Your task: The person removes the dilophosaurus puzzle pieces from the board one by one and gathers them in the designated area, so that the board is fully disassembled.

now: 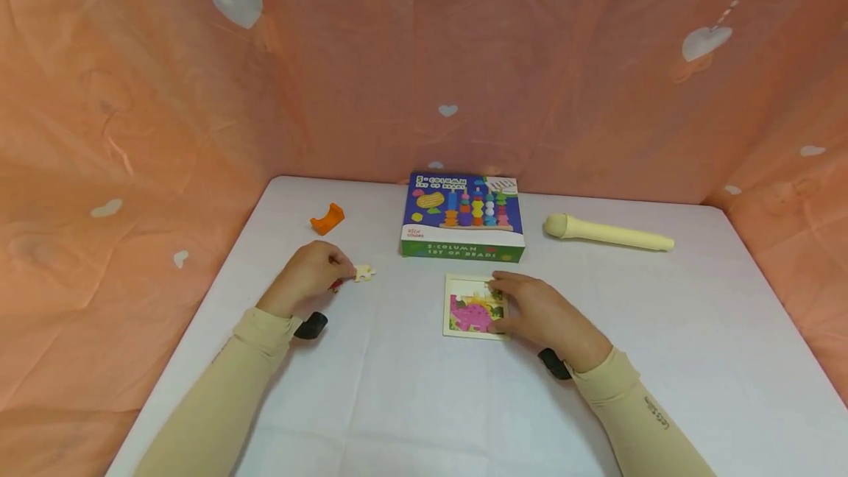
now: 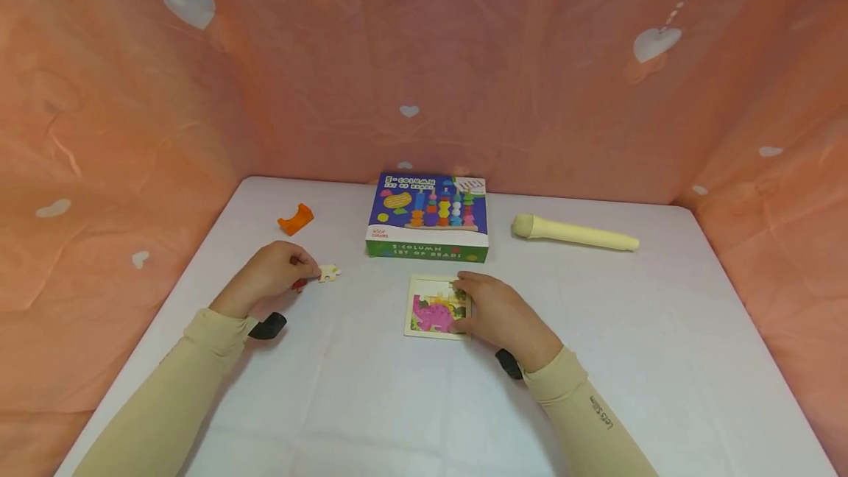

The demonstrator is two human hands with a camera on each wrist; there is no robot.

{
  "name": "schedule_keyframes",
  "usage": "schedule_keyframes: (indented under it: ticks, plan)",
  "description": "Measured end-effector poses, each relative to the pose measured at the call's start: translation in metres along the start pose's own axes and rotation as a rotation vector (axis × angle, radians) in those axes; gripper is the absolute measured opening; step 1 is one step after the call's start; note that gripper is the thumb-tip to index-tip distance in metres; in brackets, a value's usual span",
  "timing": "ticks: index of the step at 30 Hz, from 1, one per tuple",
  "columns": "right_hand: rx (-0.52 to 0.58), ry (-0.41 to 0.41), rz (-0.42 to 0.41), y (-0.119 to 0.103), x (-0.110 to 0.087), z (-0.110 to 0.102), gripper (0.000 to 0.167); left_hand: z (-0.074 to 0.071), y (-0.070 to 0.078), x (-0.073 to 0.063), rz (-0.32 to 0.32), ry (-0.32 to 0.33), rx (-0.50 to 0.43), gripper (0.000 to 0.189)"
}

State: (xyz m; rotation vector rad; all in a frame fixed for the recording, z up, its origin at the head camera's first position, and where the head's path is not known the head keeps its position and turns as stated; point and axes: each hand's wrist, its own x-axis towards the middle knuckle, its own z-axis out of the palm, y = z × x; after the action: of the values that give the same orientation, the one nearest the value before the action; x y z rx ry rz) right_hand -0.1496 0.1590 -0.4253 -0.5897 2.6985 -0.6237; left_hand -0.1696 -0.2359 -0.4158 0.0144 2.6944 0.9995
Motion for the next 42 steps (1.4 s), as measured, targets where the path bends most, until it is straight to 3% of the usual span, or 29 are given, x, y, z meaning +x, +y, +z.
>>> schedule_keyframes:
  ticks: [6, 11, 16, 21, 27, 34, 42]
  plan:
    - [-0.01, 0.005, -0.015, 0.002, -0.001, -0.001, 0.073, -0.002, 0.005, 0.001, 0.014, 0.005, -0.005, 0.018]
    - [0.005, 0.012, -0.038, 0.004, 0.0, -0.001, 0.071, 0.017, 0.021, -0.002, 0.045, -0.028, 0.044, 0.013]
    - [0.005, 0.031, -0.061, 0.009, 0.002, -0.002, 0.072, 0.05, 0.062, -0.001, 0.153, -0.107, 0.038, 0.008]
    - [-0.006, 0.063, -0.066, 0.015, 0.002, -0.003, 0.068, 0.086, 0.102, 0.009, 0.258, -0.151, 0.033, 0.006]
    - [0.014, 0.061, -0.039, 0.017, 0.001, -0.005, 0.065, 0.116, 0.133, 0.028, 0.328, -0.185, 0.054, 0.008]
    - [0.025, 0.053, -0.019, 0.016, 0.002, -0.007, 0.071, 0.13, 0.145, 0.039, 0.295, -0.202, 0.072, 0.009]
    - [0.007, 0.061, -0.015, 0.015, 0.002, -0.007, 0.072, 0.136, 0.144, 0.041, 0.336, -0.166, 0.092, 0.009]
